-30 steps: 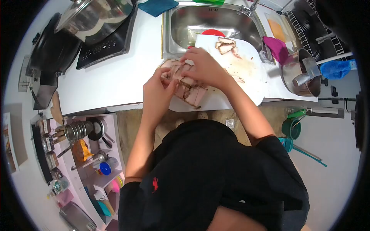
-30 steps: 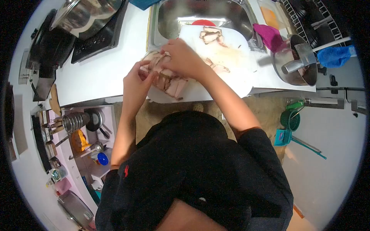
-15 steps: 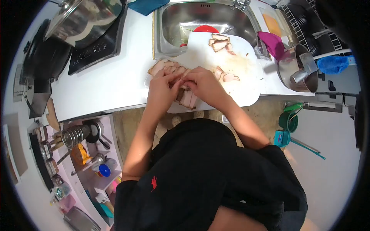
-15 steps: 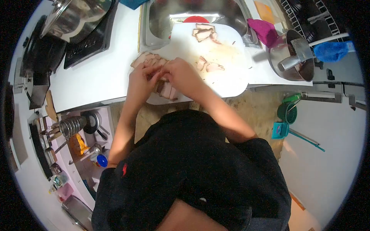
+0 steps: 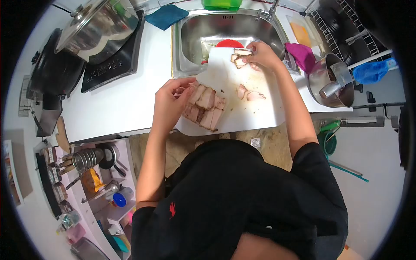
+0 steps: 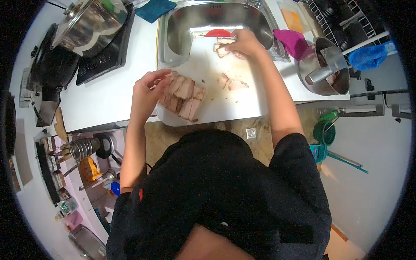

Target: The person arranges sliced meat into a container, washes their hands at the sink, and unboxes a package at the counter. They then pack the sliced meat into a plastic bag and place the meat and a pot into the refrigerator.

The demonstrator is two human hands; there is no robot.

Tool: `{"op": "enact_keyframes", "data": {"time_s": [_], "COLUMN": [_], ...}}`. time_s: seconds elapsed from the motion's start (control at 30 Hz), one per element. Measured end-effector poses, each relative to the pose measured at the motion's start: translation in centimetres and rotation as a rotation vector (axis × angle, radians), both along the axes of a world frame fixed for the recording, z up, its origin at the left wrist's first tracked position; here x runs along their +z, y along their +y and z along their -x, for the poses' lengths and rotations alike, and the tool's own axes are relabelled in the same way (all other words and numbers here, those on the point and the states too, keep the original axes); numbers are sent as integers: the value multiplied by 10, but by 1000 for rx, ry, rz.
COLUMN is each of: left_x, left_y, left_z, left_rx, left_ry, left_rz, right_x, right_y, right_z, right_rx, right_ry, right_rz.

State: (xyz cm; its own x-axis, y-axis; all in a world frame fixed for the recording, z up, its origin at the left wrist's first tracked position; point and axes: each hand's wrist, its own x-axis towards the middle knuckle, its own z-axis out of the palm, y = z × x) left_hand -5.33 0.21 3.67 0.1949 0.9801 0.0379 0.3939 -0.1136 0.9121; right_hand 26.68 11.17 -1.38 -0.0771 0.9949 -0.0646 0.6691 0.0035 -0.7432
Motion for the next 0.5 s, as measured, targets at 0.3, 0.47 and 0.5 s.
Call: {"op": "enact_keyframes", "data": {"time_s": [0.3,0.47,0.5], "left_x": [2,1,-2], "left_y": [18,26,32], "left_z": [-16,-32,-37], "left_rx": [-59,-115,-129], "left_ry": [-10,-1,23], "left_rz": [63,72,35], "right_x": [-12,-13,-12], "right_y": [19,16,16], "right_z": [3,6,6], "right_rx": [150,203,219], "right_ry": [147,124,135], "right_rz": [164,70,70]}}
